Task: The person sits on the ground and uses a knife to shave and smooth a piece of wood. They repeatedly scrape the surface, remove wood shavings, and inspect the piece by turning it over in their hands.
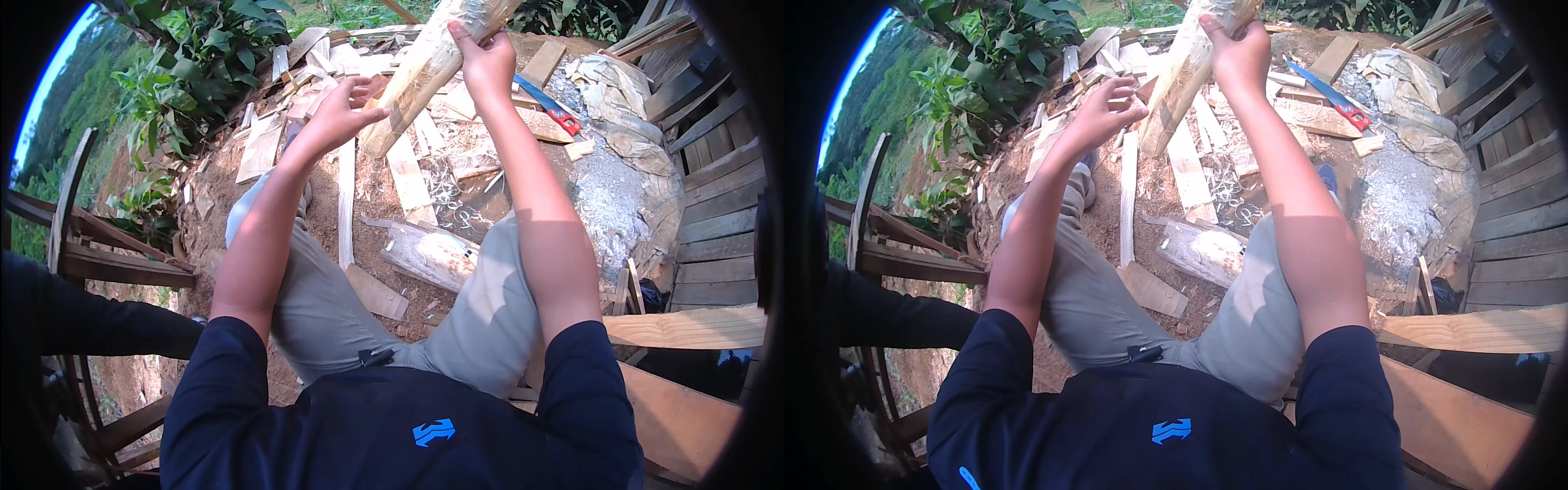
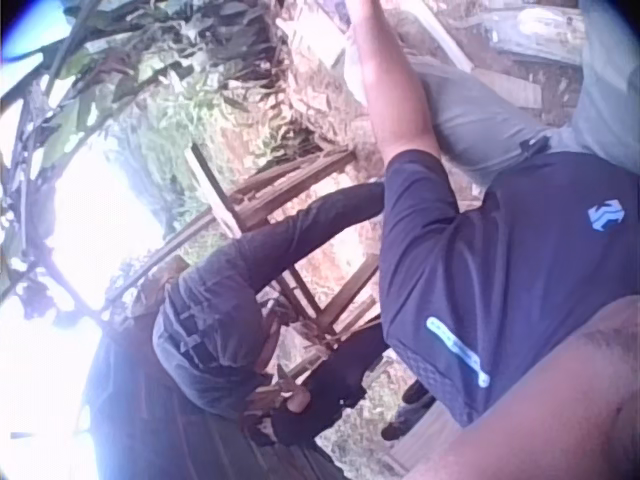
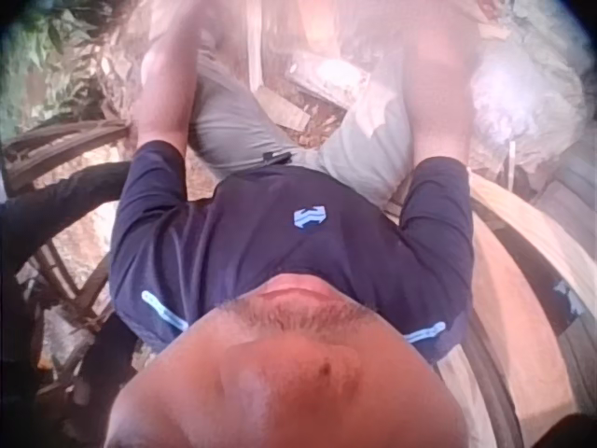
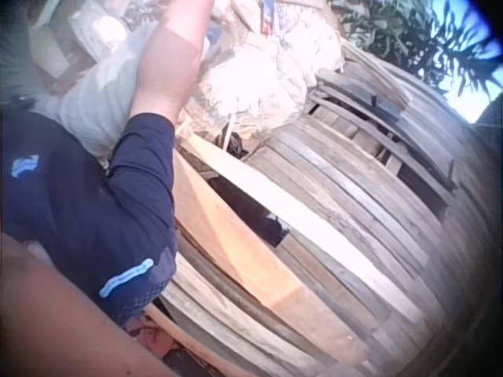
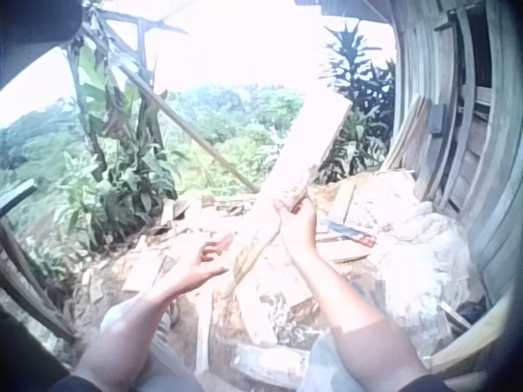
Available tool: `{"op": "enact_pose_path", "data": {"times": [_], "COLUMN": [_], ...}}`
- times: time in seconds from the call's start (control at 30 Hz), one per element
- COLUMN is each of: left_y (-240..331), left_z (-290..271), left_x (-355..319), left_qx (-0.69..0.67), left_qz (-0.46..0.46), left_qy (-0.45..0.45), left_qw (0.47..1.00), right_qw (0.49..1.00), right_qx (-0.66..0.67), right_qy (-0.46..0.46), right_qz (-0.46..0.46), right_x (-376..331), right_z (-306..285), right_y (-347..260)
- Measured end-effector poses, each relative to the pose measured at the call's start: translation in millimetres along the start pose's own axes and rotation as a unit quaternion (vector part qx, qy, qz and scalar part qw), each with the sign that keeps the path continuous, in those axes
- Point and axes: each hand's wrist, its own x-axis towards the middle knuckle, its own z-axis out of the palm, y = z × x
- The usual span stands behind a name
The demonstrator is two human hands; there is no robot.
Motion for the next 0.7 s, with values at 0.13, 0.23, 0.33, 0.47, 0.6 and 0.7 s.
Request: {"op": "enact_pose_path", "data": {"times": [0.13,0.23,0.33,0.47,0.6,0.7], "left_y": [-5.9,-16.8,-10.4,7.8,11.1,12.1], "left_z": [3.5,7.7,16.6,26.8,24.6,25.7], "left_x": [5.3,4.8,-0.8,-5.0,-2.2,-0.1], "left_qx": [0.033,0.083,0.139,0.135,0.030,-0.008], "left_qz": [0.011,0.026,0.093,0.120,0.159,0.170], "left_qy": [0.024,0.036,0.053,0.088,0.142,0.198], "left_qw": [0.999,0.996,0.984,0.980,0.977,0.965], "right_qw": [0.987,0.972,0.959,0.947,0.925,0.905], "right_qx": [0.137,0.180,0.195,0.199,0.228,0.266], "right_qy": [0.037,0.086,0.093,0.105,0.153,0.199], "right_qz": [0.079,0.123,0.184,0.230,0.261,0.267], "right_x": [17.8,20.4,22.1,25.7,24.7,22.2], "right_z": [-10.6,-12.3,-22.6,-30.8,-28.9,-29.3], "right_y": [17.7,14.1,3.1,-2.6,-9.7,-16.7]}}
